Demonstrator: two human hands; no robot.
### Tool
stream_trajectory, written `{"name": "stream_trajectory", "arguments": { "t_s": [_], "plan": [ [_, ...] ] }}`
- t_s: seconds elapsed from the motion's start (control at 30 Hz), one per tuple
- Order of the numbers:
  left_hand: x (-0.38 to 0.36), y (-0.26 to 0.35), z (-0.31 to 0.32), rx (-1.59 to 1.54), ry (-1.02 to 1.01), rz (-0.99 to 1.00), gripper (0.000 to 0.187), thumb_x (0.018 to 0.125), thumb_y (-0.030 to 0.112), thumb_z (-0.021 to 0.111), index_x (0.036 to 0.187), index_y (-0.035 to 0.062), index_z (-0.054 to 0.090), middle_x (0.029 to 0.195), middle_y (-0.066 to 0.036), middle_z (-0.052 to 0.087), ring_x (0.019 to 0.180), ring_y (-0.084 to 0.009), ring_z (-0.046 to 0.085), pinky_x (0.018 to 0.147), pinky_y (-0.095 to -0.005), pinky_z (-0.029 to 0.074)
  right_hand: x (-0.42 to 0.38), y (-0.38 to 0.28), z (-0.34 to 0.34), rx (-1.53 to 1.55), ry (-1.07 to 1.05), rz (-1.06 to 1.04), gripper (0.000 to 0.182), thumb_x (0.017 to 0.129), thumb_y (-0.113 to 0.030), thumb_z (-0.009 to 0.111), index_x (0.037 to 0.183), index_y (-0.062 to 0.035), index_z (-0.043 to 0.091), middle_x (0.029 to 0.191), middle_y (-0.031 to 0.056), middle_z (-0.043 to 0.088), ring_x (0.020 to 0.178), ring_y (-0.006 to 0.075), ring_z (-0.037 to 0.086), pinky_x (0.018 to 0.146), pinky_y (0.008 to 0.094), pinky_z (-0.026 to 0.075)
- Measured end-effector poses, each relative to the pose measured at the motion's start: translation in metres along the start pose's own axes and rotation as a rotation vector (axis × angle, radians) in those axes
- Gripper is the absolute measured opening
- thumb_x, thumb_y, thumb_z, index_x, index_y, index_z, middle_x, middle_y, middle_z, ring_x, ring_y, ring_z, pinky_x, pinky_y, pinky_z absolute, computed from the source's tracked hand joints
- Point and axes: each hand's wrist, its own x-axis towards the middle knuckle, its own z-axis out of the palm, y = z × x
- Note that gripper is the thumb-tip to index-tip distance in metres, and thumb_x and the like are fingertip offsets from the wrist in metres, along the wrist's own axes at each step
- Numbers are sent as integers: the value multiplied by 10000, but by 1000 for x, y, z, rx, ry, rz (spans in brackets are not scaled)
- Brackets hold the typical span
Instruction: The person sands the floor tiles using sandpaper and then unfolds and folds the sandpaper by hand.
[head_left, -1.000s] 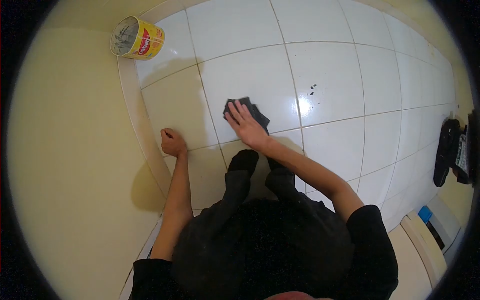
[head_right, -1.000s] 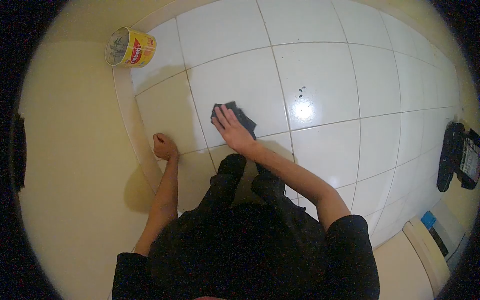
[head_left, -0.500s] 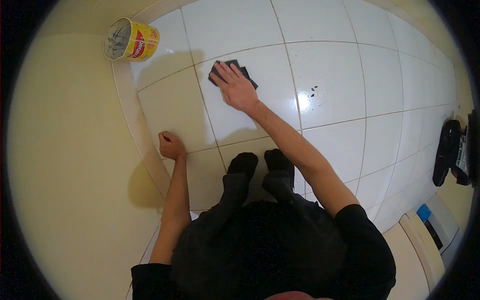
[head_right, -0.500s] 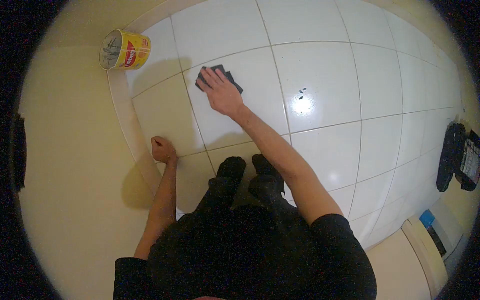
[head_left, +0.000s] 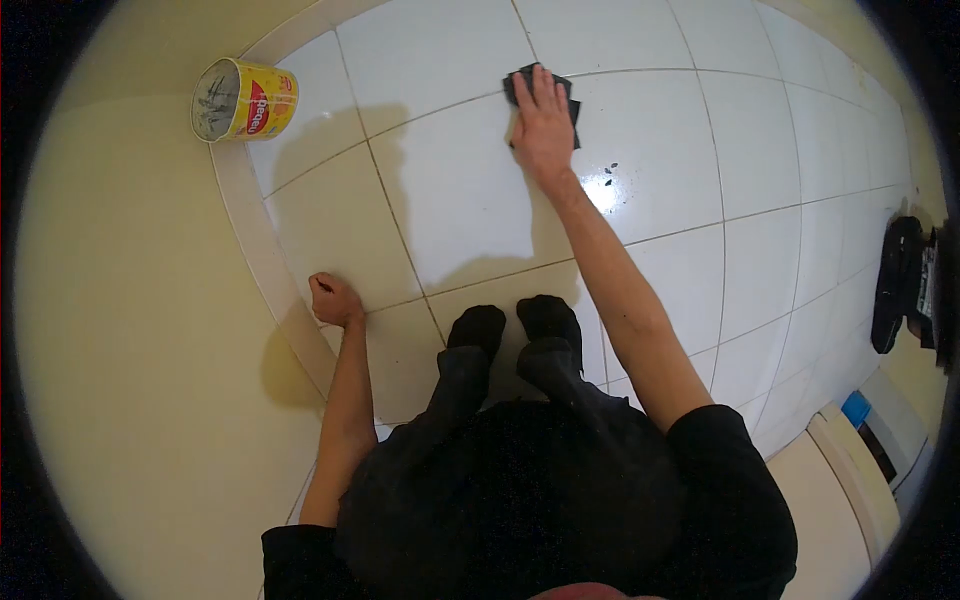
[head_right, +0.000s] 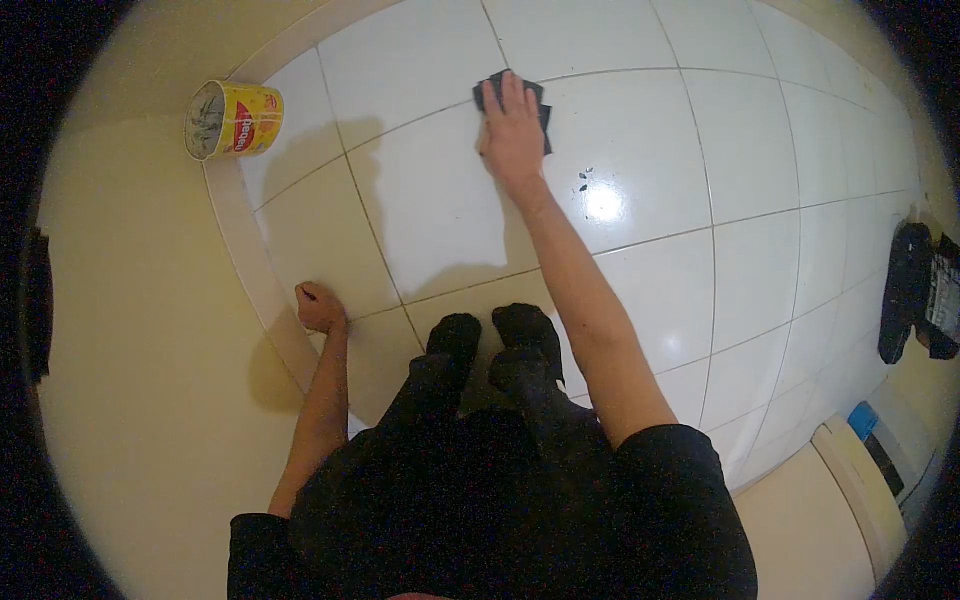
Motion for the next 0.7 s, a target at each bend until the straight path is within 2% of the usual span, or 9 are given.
{"name": "stream_trajectory", "arguments": {
  "t_s": [0.2, 0.27, 0.3, 0.33, 0.4, 0.5, 0.6, 0.63, 0.7],
  "plan": [
    [0, -2, 2, 31, -20, -37, 315, 1027, 295, 490, 816, 105, 626, 643, -96, 645, 566, -324, 600, 553, -472, 438, -16, 51, -31, -23, 44, 131, 675, 825, -13, 610, 1489, -23, 490, 1579, 276, 390, 1488, 434, 341, 1239, 547, 245],
    [1, -2, 3, 11, -19, -33, 311, 1022, 291, 492, 805, 104, 614, 633, -103, 633, 556, -334, 587, 549, -478, 431, -24, 73, -41, -82, 9, 182, 682, 833, 8, 588, 1504, -17, 466, 1579, 289, 380, 1492, 469, 309, 1248, 564, 213],
    [0, -3, 2, 4, -19, -32, 309, 1020, 288, 493, 800, 103, 608, 629, -107, 626, 551, -339, 580, 547, -481, 427, -27, 84, -43, 13, 5, 189, 665, 857, 33, 555, 1512, -6, 446, 1578, 308, 362, 1483, 507, 294, 1243, 585, 206],
    [0, -2, 1, -5, -10, -21, 308, 1017, 288, 493, 797, 103, 603, 625, -110, 620, 548, -343, 575, 545, -483, 424, -26, 77, -60, 52, 8, 227, 611, 892, 72, 434, 1499, 13, 471, 1565, 291, 412, 1468, 446, 381, 1236, 517, 277],
    [0, 1, -1, -26, 2, 5, 305, 1012, 286, 495, 790, 102, 594, 616, -116, 607, 542, -352, 564, 541, -486, 418, -23, 87, -76, 380, 111, 280, 551, 927, 57, 435, 1470, 21, 523, 1443, 302, 549, 1354, 383, 545, 1143, 448, 423],
    [0, 4, -3, -24, 13, 14, 308, 1011, 288, 495, 788, 99, 592, 609, -118, 598, 540, -352, 561, 536, -486, 416, -13, 54, -127, 806, 54, 610, 539, 934, 49, 411, 1452, 23, 556, 1342, 243, 657, 1228, 261, 643, 1050, 334, 487],
    [0, 7, -4, -21, 13, -10, 314, 1013, 289, 494, 781, 98, 586, 605, -118, 592, 535, -350, 554, 532, -485, 416, -14, 18, -142, 859, 107, 495, 505, 974, 24, 414, 1457, 14, 562, 1391, 114, 653, 1258, 163, 586, 1085, 284, 433],
    [0, 8, -4, -20, 5, -13, 316, 1013, 292, 495, 782, 97, 585, 604, -118, 593, 535, -350, 556, 533, -486, 416, -15, 5, -141, 800, 69, 489, 523, 946, 43, 401, 1439, 21, 575, 1434, 136, 626, 1300, 198, 584, 1122, 307, 418],
    [0, 7, -5, -18, -12, -19, 319, 1013, 299, 497, 783, 96, 581, 604, -119, 594, 535, -352, 558, 534, -490, 418, -28, -25, -126, 815, 49, 291, 632, 852, 104, 366, 1440, 2, 577, 1481, 179, 584, 1420, 275, 508, 1215, 361, 333]
  ]
}}
